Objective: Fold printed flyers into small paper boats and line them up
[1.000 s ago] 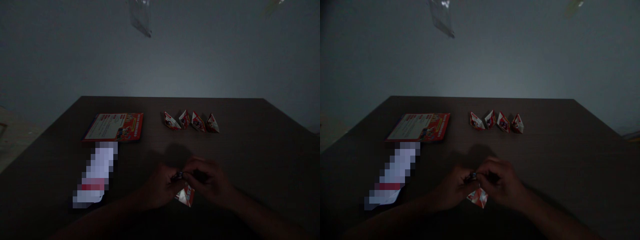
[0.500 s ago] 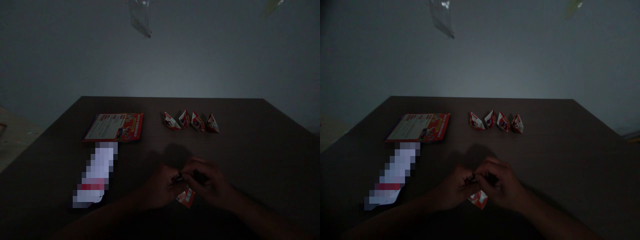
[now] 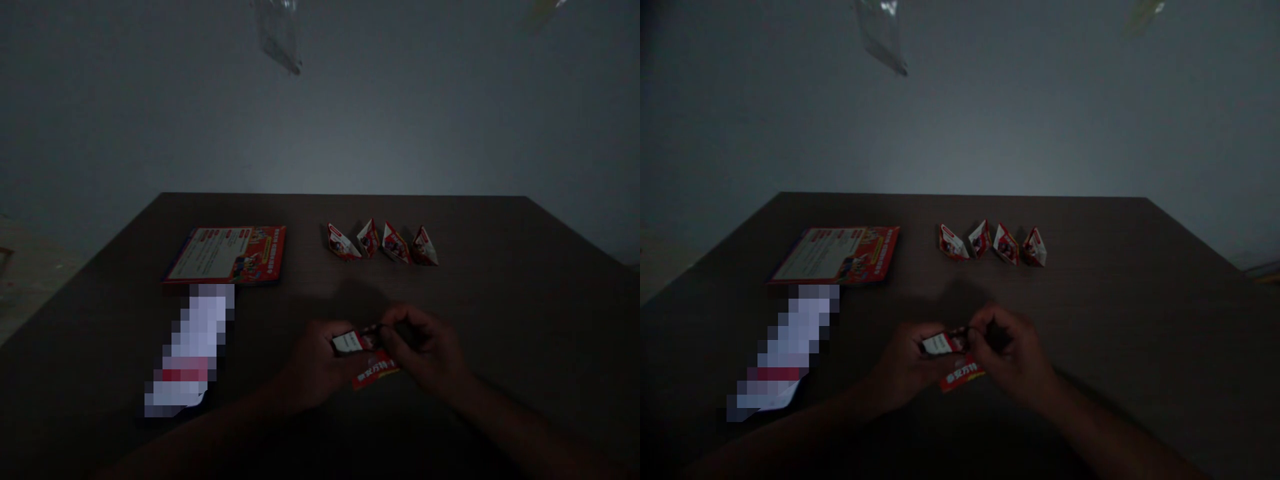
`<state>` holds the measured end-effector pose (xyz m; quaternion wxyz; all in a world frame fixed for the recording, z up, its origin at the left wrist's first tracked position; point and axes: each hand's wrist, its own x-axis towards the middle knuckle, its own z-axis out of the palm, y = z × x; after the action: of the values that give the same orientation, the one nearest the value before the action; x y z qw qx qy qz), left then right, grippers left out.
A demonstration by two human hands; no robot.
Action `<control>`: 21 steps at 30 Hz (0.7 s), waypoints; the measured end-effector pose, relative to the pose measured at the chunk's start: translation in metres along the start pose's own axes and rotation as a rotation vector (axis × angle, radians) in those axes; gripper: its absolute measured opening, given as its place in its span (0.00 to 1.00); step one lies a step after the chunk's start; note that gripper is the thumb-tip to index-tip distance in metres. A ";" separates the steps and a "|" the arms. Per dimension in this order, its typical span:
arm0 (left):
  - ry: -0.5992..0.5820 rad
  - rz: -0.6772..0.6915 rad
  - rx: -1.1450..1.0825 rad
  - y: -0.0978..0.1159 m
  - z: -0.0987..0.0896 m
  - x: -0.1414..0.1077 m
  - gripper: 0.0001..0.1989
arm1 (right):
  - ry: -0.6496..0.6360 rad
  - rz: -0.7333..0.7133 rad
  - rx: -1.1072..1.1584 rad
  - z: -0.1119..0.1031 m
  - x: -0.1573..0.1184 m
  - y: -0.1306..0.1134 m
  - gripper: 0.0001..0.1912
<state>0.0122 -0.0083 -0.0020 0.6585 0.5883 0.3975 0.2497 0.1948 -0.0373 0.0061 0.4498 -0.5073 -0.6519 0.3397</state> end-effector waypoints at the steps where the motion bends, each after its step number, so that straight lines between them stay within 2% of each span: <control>1: 0.029 -0.007 -0.034 -0.001 -0.001 0.001 0.12 | 0.019 0.017 0.005 0.000 0.000 0.001 0.04; 5: 0.101 0.012 -0.153 0.000 -0.003 0.002 0.12 | 0.067 0.065 -0.002 -0.001 0.000 0.004 0.04; 15: 0.063 0.055 -0.206 0.002 -0.005 0.002 0.11 | 0.071 -0.011 0.010 -0.005 0.001 -0.002 0.04; 21: 0.083 0.045 -0.177 0.001 -0.005 0.003 0.09 | 0.034 0.024 0.064 -0.004 0.002 -0.001 0.03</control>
<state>0.0096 -0.0031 -0.0014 0.6850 0.5258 0.3875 0.3227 0.1975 -0.0355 0.0092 0.4729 -0.5061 -0.6266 0.3571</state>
